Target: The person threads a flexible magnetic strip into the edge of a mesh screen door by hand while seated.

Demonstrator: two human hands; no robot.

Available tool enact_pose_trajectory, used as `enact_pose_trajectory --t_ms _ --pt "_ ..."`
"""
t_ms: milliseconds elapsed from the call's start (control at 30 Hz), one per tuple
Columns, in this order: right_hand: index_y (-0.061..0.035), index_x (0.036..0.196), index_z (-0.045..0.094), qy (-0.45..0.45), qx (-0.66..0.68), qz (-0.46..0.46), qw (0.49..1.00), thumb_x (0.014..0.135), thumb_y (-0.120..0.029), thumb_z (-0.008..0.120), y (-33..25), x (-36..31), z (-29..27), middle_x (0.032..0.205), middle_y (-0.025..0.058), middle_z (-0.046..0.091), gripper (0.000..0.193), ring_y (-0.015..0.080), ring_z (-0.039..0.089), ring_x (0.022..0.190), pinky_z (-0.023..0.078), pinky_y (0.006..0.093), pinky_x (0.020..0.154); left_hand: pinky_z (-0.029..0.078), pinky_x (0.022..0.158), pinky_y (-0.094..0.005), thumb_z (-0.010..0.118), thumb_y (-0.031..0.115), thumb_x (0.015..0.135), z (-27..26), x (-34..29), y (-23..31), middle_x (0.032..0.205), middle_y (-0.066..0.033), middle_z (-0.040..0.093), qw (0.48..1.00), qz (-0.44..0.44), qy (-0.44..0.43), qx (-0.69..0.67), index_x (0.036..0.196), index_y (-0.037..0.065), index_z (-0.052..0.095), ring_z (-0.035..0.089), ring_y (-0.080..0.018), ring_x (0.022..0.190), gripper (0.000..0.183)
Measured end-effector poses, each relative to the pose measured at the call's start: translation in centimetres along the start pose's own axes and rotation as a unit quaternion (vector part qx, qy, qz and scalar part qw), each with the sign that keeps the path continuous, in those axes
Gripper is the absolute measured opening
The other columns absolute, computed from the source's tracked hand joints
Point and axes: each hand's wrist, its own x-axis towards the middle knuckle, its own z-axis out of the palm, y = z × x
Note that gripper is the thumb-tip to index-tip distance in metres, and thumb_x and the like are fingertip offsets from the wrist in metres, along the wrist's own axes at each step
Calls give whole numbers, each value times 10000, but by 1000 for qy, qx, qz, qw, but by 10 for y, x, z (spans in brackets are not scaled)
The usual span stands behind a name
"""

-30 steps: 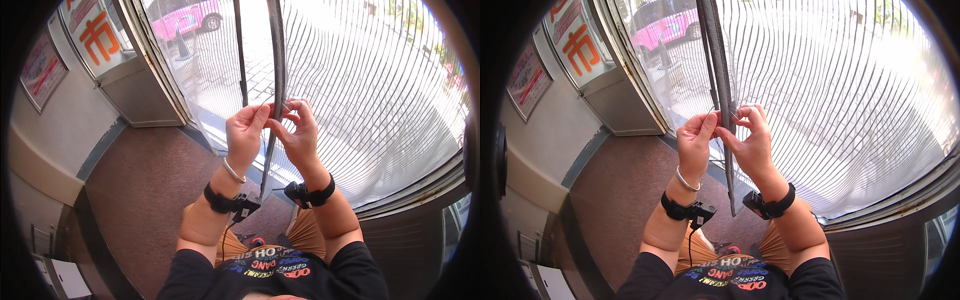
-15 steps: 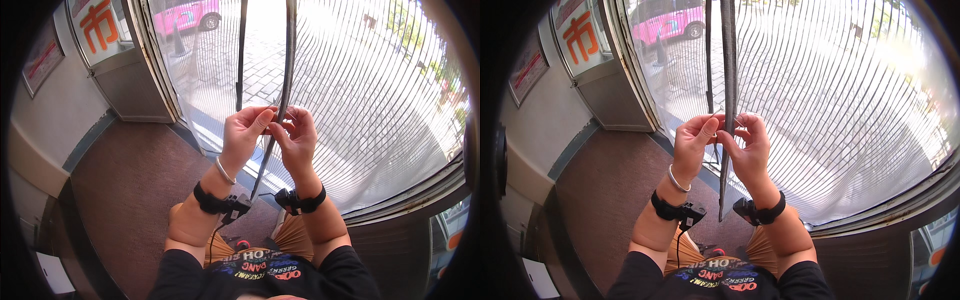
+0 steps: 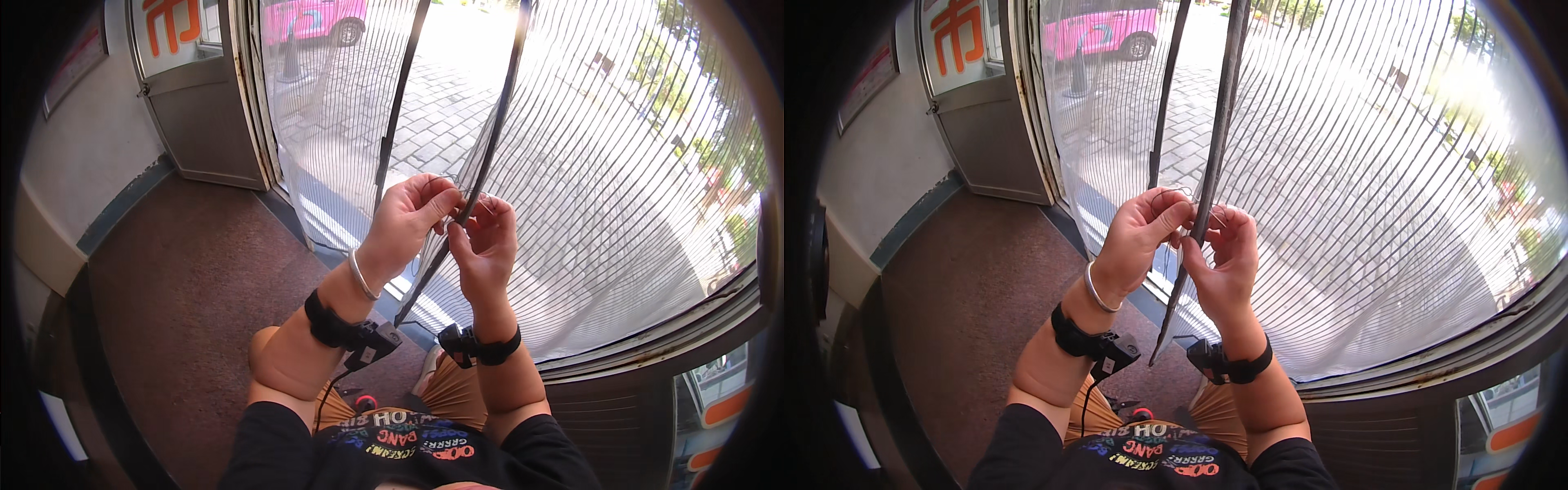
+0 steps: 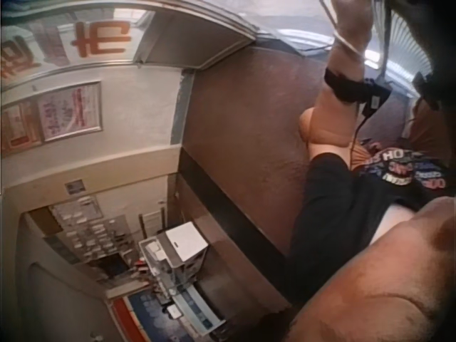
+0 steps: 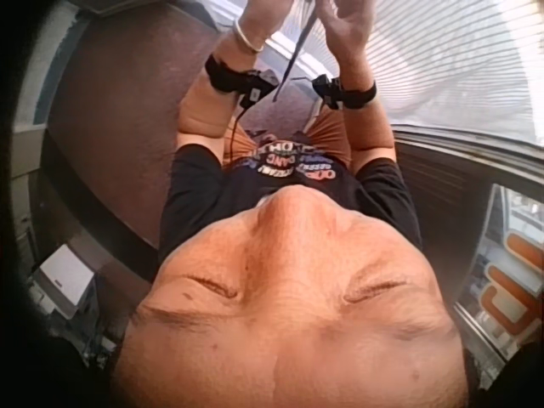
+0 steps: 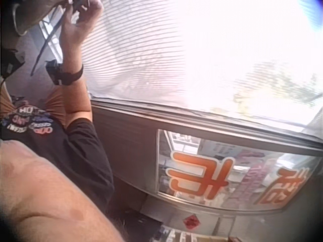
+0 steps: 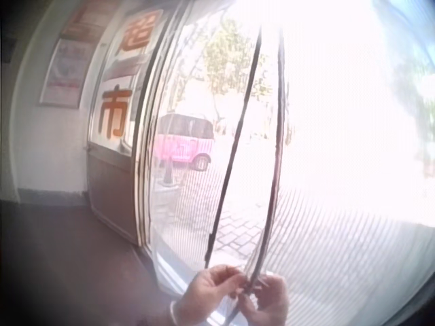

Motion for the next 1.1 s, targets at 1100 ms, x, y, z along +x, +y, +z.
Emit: enact_pose_trajectory --t_ms 1100 --pt "-10 1077 502 47 -23 -87 995 804 74 637 -3 -8 -19 1082 53 434 316 76 535 857 466 199 696 244 457 -180 397 181 993 -23 -24 -1 559 48 371 995 -21 18 93 943 26 514 296 -37 487 200"
